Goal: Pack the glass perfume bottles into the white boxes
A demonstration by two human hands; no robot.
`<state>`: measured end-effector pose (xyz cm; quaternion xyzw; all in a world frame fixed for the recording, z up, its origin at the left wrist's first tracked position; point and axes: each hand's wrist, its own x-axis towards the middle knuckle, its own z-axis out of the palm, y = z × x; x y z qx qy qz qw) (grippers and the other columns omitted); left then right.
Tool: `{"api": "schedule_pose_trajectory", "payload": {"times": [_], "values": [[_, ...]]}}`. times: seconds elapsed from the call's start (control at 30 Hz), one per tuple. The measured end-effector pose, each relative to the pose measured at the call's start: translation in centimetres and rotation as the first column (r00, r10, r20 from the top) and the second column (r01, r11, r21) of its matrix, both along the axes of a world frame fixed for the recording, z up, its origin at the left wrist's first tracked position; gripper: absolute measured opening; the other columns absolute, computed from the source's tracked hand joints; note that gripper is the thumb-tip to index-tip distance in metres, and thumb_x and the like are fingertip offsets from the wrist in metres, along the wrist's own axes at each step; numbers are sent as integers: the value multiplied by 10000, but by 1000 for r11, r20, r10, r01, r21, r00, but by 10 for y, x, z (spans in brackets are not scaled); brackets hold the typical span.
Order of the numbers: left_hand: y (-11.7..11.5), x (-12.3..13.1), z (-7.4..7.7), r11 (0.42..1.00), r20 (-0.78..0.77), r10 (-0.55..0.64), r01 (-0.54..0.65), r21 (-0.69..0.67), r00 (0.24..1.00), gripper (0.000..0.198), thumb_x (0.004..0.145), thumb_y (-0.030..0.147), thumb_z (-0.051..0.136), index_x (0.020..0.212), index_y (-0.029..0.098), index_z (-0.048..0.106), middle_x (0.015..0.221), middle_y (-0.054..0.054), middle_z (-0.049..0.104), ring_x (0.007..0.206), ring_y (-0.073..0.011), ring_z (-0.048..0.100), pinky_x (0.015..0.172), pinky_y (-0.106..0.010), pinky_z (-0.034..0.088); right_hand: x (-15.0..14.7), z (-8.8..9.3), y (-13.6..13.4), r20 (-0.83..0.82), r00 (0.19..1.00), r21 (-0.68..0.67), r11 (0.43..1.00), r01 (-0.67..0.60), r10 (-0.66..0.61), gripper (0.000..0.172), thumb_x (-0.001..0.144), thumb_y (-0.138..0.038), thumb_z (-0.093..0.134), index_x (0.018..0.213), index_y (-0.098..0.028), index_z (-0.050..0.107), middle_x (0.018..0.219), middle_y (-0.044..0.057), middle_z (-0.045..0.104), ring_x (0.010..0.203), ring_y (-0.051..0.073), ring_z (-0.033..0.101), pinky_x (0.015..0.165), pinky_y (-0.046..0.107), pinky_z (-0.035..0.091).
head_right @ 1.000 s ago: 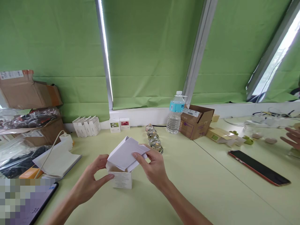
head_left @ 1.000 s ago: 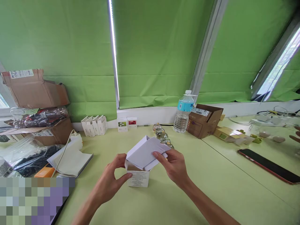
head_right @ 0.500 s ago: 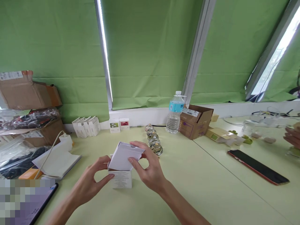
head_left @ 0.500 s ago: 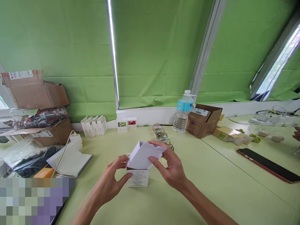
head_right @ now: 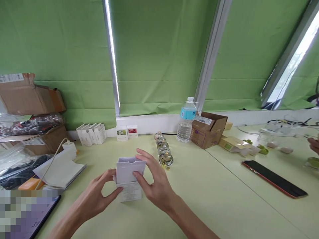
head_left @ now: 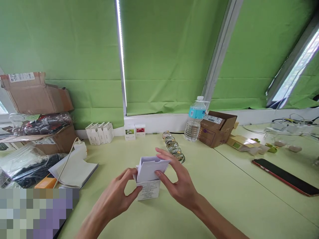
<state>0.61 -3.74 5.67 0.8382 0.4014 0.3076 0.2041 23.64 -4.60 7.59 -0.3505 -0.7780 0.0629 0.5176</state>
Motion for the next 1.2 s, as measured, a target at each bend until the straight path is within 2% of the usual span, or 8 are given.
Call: {"api": "schedule_pose_trajectory", "payload": {"times": [0.17, 0.27, 0.43, 0.57, 0.7, 0.9, 1.03, 1.2], "values": [[2, 0, -4, 996, 37, 47, -44, -75, 998, 420, 895, 348, 548, 1270, 337, 360, 1245, -20, 603, 1056, -204, 650, 866, -337, 509, -3, -7, -2, -44, 999, 56, 998, 27, -24, 624, 890, -160, 586, 1437, -267, 303, 1461, 105, 434, 1325, 262, 437, 1074, 458, 413], [2, 0, -5, 995, 36, 64, -62, -77, 997, 474, 888, 332, 560, 1300, 360, 328, 1243, -2, 606, 1048, -194, 653, 871, -341, 509, -3, -8, -1, 1, 1000, 118, 993, 12, -13, 645, 892, -128, 572, 1451, -286, 289, 1450, 96, 456, 1324, 258, 443, 1070, 461, 418], [4, 1, -9, 994, 32, 92, -90, -53, 995, 553, 886, 326, 570, 1346, 385, 268, 1214, 6, 620, 1041, -186, 655, 877, -357, 513, 1, -5, 1, 78, 996, 215, 976, 29, -47, 517, 891, -117, 565, 1380, -233, 448, 1425, 116, 483, 1318, 274, 446, 1059, 477, 426], [5, 0, -14, 991, 28, 132, -132, -30, 991, 590, 875, 343, 592, 1361, 382, 259, 1179, -5, 633, 1030, -188, 661, 870, -356, 525, 1, -8, 4, 249, 966, 252, 968, 10, -75, 209, 872, -179, 622, 1064, -221, 692, 1413, 109, 502, 1346, 310, 398, 1047, 485, 433], [6, -1, -17, 990, 38, 140, -139, -20, 989, 579, 875, 354, 593, 1357, 379, 274, 1173, -9, 632, 1016, -184, 666, 858, -345, 533, -1, -13, 7, 353, 932, 223, 975, 4, -85, 151, 889, -225, 612, 985, -191, 723, 1389, 128, 526, 1360, 310, 376, 1044, 470, 441], [9, 2, -18, 986, 96, 169, -167, -29, 981, 650, 864, 345, 596, 1401, 364, 231, 1166, -32, 636, 972, -191, 675, 852, -371, 535, 4, -10, 9, 304, 948, 250, 968, 20, -98, 321, 897, -193, 583, 1214, -165, 622, 1393, 132, 519, 1351, 299, 391, 1055, 481, 431], [14, 3, -22, 974, 159, 213, -197, -107, 964, 649, 847, 337, 601, 1397, 327, 258, 1166, -48, 645, 953, -196, 678, 884, -397, 522, 18, 0, 15, 115, 976, 290, 946, 145, -185, 344, 898, -138, 550, 1231, -200, 608, 1332, 107, 571, 1292, 276, 465, 1056, 483, 423], [20, 7, -33, 945, 160, 87, -30, -326, 983, 397, 821, 316, 612, 1205, 254, 535, 1112, -52, 703, 1003, -227, 669, 895, -373, 523, 49, 18, 27, -128, 924, 218, 899, 380, -360, 236, 928, -202, 515, 1105, -227, 670, 1204, 79, 648, 1167, 248, 568, 1018, 444, 448]]}}
